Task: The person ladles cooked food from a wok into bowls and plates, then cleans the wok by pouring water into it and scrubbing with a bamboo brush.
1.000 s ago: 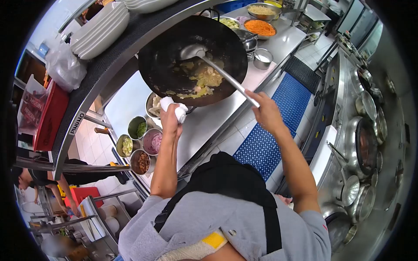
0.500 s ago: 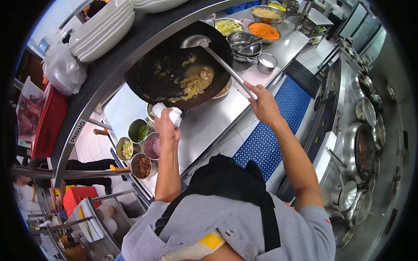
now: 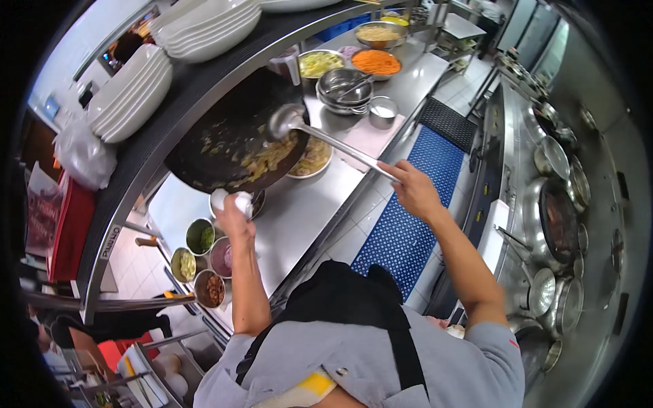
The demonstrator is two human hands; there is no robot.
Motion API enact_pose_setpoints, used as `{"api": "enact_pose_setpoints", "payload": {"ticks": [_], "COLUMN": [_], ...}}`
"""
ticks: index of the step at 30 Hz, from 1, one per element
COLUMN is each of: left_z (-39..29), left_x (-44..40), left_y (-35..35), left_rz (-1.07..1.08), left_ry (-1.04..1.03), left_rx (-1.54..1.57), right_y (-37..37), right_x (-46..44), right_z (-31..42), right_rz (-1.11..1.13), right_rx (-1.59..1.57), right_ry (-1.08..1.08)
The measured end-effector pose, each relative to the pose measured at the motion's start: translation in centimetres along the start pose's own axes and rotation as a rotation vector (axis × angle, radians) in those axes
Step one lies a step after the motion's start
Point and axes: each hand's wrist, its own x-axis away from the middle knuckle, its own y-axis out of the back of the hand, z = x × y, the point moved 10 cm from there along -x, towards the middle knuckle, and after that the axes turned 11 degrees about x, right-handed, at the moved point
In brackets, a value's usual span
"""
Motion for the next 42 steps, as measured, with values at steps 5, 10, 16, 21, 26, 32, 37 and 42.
{"api": "enact_pose_setpoints", "payload": {"ticks": [5, 10, 16, 21, 26, 32, 37, 42], "left_z": [-0.1, -1.0, -0.2, 1.6, 0.3, -0.3, 0.7, 1.7], "left_x": [-0.1, 0.2, -0.2, -1.6, -0.4, -0.1, 0.7, 0.8], "left_y": [1.3, -1.3, -1.5, -0.1, -1.5, -2.0, -2.2, -2.8], "left_rz": [-0.049, 0.031, -0.037, -0.125, -0.158, -0.18, -0.152, -0.161], "left_ry": [0.009, -0.055, -0.176, -0.314, -0.428, -0.384, -0.305, -0.226], "left_rx": [-0.149, 0.023, 0.016, -0.162, -0.3, -0.332, -0.132, -0.022], "right_y": [-2.6, -4.4, -4.2, -3.4, -1.5, -1.3, -7.2, -9.7], "right_x": [-2.2, -1.4, 0.1, 0.1, -0.5, -2.3, -4.7, -2.9], "right_z": [1.0, -0.1, -3.1, -4.9, -6.2, -3.9, 2.4, 3.2], "right_rz": [-0.019, 0.042, 0.018, 0.039, 0.011, 0.055, 0.064, 0.092], "right_rx": [-0.047, -0.081, -0.036, -0.025, 0.022, -0.076, -0.416, -0.4], "right_ry": [-0.001, -0.028, 0.032, 0.001, 0.052, 0.031, 0.075, 0.109]}}
